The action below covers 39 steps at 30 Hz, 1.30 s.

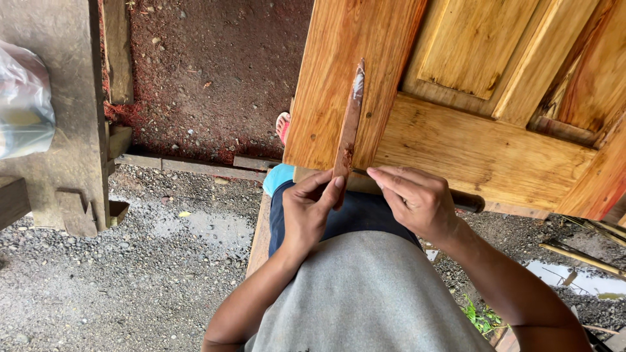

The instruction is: The person uses a chisel and a wooden guide to carve a groove along the edge of a wooden door panel. They repeatedly tap the chisel with a mallet to remove wood shavings and deepen the groove.

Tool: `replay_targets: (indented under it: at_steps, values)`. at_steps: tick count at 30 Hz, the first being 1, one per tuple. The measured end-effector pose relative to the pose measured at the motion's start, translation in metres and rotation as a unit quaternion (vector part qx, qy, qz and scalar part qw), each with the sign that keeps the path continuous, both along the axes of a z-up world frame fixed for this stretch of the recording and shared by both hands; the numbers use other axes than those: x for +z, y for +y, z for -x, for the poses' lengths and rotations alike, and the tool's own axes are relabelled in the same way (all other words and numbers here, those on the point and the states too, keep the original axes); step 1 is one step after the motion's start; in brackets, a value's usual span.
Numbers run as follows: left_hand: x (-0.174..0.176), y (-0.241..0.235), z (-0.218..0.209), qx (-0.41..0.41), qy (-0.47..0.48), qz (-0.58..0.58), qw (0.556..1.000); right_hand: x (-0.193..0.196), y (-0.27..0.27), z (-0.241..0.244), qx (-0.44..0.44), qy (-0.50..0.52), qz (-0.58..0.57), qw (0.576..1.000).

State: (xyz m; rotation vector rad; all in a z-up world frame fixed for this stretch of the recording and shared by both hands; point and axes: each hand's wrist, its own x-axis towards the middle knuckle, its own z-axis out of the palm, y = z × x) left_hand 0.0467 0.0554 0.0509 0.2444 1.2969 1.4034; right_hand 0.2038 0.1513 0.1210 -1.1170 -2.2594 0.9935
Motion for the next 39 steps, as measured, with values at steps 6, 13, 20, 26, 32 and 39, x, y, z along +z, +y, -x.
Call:
replay_targets:
  at_steps: [6,13,20,26,32,39]
  values:
    - [-0.005,0.0,-0.001,-0.001,0.021,-0.02,1.0,0.003,0.006,-0.002,0.024,-0.016,0.056,0.998]
    - [-0.017,-0.008,0.017,0.005,0.057,-0.002,0.998,-0.071,0.026,-0.062,0.021,-0.021,0.076,0.997]
    - [-0.019,-0.013,0.027,0.027,0.08,0.013,0.996,-0.083,0.054,-0.048,-0.005,-0.082,0.016,0.996]
    - [-0.022,-0.015,0.029,0.039,0.072,0.008,0.997,-0.088,0.05,-0.05,0.002,-0.145,-0.019,0.989]
    - [-0.02,-0.013,0.031,0.041,0.071,-0.002,0.997,-0.068,0.04,-0.041,0.051,-0.323,-0.154,0.932]
    - [-0.029,-0.018,0.031,0.027,0.07,0.002,0.997,-0.074,0.032,-0.036,-0.026,-0.266,-0.024,0.963]
